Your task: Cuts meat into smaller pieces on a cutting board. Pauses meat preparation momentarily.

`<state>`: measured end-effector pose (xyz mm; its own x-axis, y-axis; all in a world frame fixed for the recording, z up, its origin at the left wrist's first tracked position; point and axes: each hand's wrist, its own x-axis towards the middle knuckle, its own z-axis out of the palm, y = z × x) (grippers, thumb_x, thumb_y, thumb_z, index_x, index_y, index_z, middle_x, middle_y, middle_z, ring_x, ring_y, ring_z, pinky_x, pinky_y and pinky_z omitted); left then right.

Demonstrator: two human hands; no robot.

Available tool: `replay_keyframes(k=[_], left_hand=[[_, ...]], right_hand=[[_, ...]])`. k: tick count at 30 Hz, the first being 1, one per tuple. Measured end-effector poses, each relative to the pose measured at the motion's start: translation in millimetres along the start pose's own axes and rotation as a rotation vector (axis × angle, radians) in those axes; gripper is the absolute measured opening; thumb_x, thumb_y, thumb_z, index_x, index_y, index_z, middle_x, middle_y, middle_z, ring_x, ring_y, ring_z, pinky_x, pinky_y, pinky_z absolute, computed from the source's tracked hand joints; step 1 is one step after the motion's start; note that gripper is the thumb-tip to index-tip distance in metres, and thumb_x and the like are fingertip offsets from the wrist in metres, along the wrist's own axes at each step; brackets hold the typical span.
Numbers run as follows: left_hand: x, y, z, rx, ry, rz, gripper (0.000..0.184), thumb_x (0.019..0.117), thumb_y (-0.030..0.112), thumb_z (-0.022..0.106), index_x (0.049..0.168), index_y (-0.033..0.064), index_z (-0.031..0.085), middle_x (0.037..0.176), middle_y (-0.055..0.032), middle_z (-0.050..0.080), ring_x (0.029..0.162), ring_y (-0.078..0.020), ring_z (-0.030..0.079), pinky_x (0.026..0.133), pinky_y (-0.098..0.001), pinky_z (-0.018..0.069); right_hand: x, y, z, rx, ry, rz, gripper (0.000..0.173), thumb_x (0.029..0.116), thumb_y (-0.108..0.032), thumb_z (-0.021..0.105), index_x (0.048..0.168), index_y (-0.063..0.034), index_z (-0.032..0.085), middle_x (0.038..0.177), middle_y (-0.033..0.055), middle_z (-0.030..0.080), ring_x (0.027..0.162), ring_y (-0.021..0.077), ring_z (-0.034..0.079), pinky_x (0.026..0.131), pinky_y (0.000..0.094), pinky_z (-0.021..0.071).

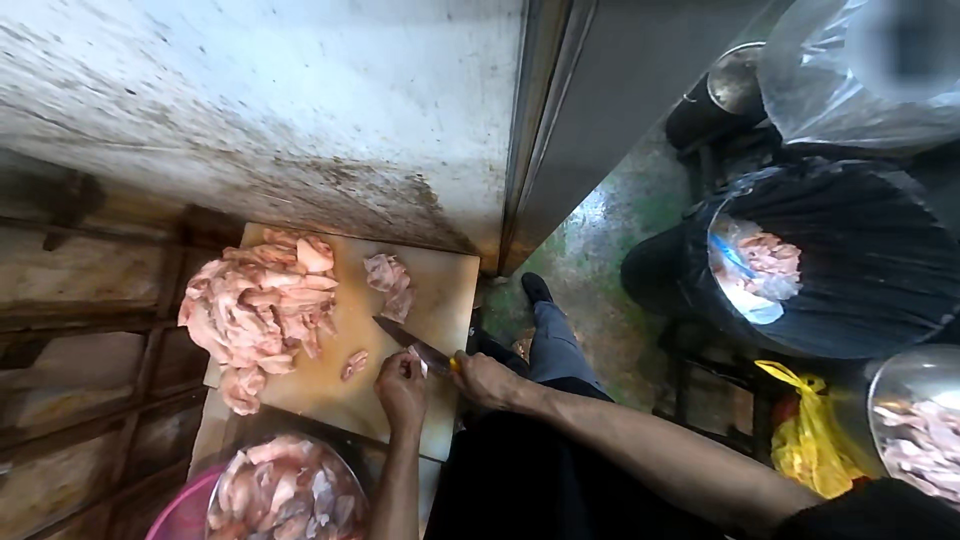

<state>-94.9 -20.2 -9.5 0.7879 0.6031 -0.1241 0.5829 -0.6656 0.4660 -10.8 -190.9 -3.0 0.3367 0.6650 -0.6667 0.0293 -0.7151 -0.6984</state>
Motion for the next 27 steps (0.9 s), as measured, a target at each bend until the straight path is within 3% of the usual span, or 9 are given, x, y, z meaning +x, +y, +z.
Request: replay_keyframes(k=[5, 18, 27], left_hand=[[-6, -1, 3, 0.002, 0.03, -0.002, 0.009, 0.0908, 0.011, 0.074, 0.097, 0.0045, 0.075, 0.091, -0.0083, 0.072, 0.078, -0.015, 0.071, 0.075, -0.0344, 0.0626], [-14, -7, 14, -0.23, 0.02, -0.084, 0.011, 0.0907, 0.006, 0.075, 0.1, 0.0017, 0.071, 0.093, -0.0083, 0.071, 0.075, -0.0117, 0.072, 0.071, -0.0305, 0.0654], [-17, -8, 20, -0.402, 0.038, -0.163, 0.013, 0.0917, 0.002, 0.073, 0.104, -0.0014, 0.069, 0.091, -0.008, 0.072, 0.072, -0.0119, 0.074, 0.068, -0.0307, 0.0678]], right_hand=[[-43, 21, -7, -0.03, -0.067, 0.037, 0.041, 0.1072, -0.039, 0.044, 0.125, -0.004, 0.055, 0.102, 0.0206, 0.067, 0.097, 0.0388, 0.069, 0.083, 0.058, 0.0561], [-51, -23, -33, -0.155, -0.079, 0.148, 0.038, 0.1073, -0.035, 0.046, 0.128, -0.0029, 0.053, 0.11, 0.0238, 0.066, 0.104, 0.0428, 0.068, 0.085, 0.0607, 0.0562], [-47, -15, -9, -0.191, -0.02, 0.171, 0.037, 0.1075, -0.035, 0.043, 0.127, -0.0056, 0.051, 0.105, 0.0217, 0.067, 0.099, 0.0427, 0.07, 0.08, 0.06, 0.0579]])
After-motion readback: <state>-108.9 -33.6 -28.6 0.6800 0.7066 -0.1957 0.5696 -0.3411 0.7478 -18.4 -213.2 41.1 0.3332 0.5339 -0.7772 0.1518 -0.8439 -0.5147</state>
